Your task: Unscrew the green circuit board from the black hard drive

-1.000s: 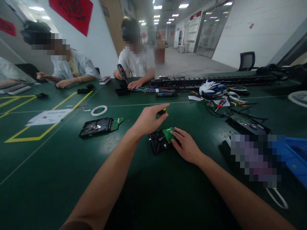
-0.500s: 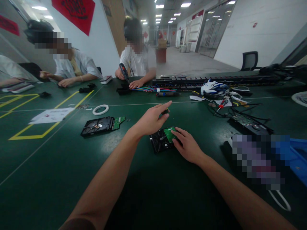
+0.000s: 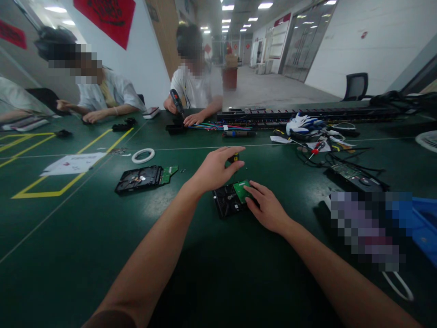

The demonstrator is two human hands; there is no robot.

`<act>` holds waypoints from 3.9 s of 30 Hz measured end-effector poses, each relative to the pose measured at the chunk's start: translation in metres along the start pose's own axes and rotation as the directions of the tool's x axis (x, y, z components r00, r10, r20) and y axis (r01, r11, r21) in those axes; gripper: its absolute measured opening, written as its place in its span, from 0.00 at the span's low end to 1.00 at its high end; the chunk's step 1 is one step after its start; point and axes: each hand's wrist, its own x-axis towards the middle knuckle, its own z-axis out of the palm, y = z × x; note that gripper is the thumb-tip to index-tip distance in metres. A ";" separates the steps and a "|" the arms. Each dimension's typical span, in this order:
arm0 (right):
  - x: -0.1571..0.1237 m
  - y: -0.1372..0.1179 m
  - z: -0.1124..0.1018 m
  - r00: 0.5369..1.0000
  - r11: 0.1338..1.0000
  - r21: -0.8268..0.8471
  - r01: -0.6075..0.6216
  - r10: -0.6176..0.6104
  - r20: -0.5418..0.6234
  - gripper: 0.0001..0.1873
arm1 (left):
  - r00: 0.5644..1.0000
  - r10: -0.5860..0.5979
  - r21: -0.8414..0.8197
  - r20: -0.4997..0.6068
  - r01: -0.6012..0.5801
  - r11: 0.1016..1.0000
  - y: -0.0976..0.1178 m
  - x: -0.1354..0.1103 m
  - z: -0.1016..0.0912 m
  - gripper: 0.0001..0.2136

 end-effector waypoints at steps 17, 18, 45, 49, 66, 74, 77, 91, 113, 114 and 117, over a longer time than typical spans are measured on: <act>-0.002 0.004 0.003 1.000 1.000 0.010 -0.006 0.006 -0.006 0.25 | 0.999 -0.005 0.044 -0.039 0.007 0.999 -0.005 0.001 0.001 0.21; -0.002 0.004 0.002 1.000 1.000 0.009 -0.005 0.005 -0.004 0.25 | 0.999 -0.009 0.047 -0.041 0.011 0.999 -0.005 0.001 0.001 0.20; -0.001 0.002 0.001 1.000 1.000 0.020 0.004 -0.004 -0.023 0.24 | 0.999 -0.035 -0.175 0.038 0.041 0.984 -0.008 -0.001 0.004 0.23; -0.001 0.001 0.000 1.000 1.000 0.014 -0.008 0.008 -0.002 0.25 | 0.998 -0.042 -0.143 0.040 0.047 0.989 -0.008 0.000 0.003 0.24; -0.001 0.001 0.000 1.000 1.000 0.011 0.001 0.000 -0.015 0.24 | 0.999 -0.032 0.025 -0.016 0.032 0.999 -0.002 0.001 -0.001 0.18; -0.002 0.002 0.000 1.000 1.000 0.011 -0.004 0.004 -0.008 0.25 | 0.999 -0.037 0.049 -0.033 0.039 0.998 -0.005 0.001 -0.002 0.18; -0.001 0.001 -0.001 1.000 1.000 0.018 -0.006 0.006 -0.013 0.24 | 0.998 -0.042 0.067 -0.038 0.044 0.997 -0.003 0.001 -0.003 0.14; -0.001 0.001 0.000 1.000 1.000 0.013 0.010 -0.009 -0.024 0.24 | 0.999 -0.033 0.051 -0.022 0.034 0.998 -0.002 0.001 -0.002 0.16; -0.001 0.000 -0.001 1.000 1.000 -0.002 0.000 0.000 -0.004 0.25 | 1.000 -0.013 -0.017 0.001 0.013 1.000 -0.001 0.000 -0.001 0.14; -0.001 0.000 -0.001 1.000 1.000 0.001 0.001 -0.001 -0.006 0.24 | 1.000 -0.013 -0.032 0.003 0.013 0.999 -0.001 0.000 -0.001 0.14; -0.001 -0.001 -0.001 1.000 1.000 0.004 0.007 -0.007 -0.013 0.24 | 1.000 -0.021 -0.117 0.017 0.023 0.993 -0.002 0.000 0.001 0.18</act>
